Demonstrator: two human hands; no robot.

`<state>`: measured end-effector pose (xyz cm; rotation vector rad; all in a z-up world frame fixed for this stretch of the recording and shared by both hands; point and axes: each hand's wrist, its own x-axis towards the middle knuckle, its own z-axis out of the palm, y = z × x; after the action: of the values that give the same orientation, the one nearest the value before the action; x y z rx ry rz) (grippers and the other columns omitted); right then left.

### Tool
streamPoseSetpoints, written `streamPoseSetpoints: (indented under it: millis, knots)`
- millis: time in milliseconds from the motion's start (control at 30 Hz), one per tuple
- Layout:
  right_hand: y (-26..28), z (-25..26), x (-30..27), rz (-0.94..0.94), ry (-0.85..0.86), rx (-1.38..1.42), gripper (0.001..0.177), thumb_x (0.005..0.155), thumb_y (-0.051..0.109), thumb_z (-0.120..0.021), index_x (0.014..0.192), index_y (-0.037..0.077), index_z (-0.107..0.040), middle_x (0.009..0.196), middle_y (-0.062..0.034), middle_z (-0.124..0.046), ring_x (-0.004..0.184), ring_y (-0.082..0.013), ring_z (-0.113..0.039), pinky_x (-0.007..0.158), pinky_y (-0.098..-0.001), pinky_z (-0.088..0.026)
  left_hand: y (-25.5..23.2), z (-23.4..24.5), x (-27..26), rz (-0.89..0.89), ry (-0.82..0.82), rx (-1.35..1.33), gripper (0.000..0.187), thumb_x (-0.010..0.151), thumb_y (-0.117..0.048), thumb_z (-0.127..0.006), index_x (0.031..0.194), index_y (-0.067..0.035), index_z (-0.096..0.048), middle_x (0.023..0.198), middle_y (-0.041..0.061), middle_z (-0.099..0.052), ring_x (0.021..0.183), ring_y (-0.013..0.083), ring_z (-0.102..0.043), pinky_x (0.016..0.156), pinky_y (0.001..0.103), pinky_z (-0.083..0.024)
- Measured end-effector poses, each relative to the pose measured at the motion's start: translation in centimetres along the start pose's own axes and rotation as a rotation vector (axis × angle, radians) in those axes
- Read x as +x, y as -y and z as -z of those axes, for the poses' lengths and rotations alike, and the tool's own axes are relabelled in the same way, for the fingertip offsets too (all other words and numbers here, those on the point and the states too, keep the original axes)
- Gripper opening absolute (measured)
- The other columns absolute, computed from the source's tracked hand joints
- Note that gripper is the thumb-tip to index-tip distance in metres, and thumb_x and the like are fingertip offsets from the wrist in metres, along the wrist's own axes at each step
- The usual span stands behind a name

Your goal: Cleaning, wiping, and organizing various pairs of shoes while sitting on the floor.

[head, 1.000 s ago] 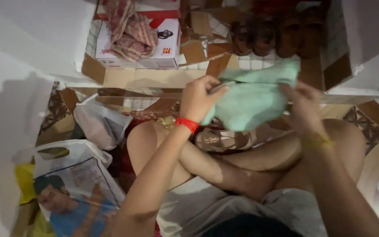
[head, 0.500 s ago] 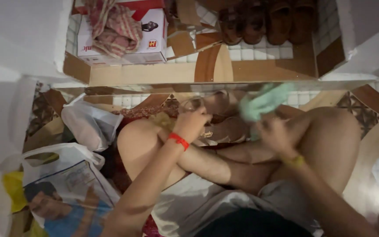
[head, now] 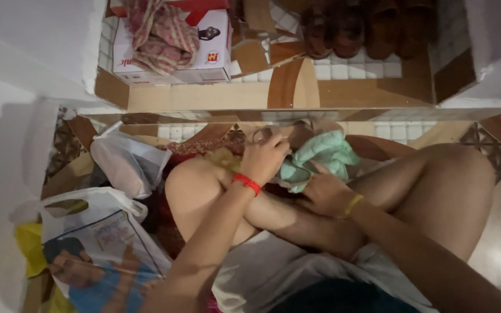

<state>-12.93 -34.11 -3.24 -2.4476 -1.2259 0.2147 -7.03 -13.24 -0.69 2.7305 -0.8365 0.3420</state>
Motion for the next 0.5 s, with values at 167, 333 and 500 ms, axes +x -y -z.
streamPoseSetpoints:
  millis: [167,333,500]
  knots:
    - [2.6,3.6,3.1,-0.267,0.546,-0.213,0.045,0.098,0.051,-0.057,0.107,0.010,-0.075,0.109,-0.0087,-0.074,0.122,-0.0246,-0.061,0.131,-0.0489,-0.013,1.3,-0.1,0.5,0.080,-0.103,-0.073,0.012,0.078,-0.026,-0.075,0.083,-0.015,-0.071,0.101,0.005,-0.067,0.101,0.0296,-0.065,0.092,0.049,-0.053]
    - [-1.3,0.6,-0.2,-0.052,0.119,-0.211,0.053,0.090,0.050,-0.060,0.121,0.008,-0.071,0.119,-0.0151,-0.069,0.126,-0.0276,-0.056,0.116,-0.0500,-0.022,3.4,1.6,-0.4,0.432,0.201,-0.356,0.027,0.080,-0.039,-0.080,0.087,-0.013,-0.074,0.089,0.008,-0.074,0.097,0.0323,-0.070,0.079,0.047,-0.058]
    - [-2.9,1.0,-1.5,0.006,0.104,-0.180,0.052,0.092,0.048,-0.055,0.129,0.014,-0.068,0.132,-0.0131,-0.064,0.135,-0.0267,-0.047,0.118,-0.0549,-0.019,5.7,-0.8,-2.4,0.441,0.378,0.047,0.042,0.107,-0.025,-0.058,0.149,-0.018,-0.056,0.093,0.017,-0.074,0.083,0.0405,-0.072,0.070,0.055,-0.056]
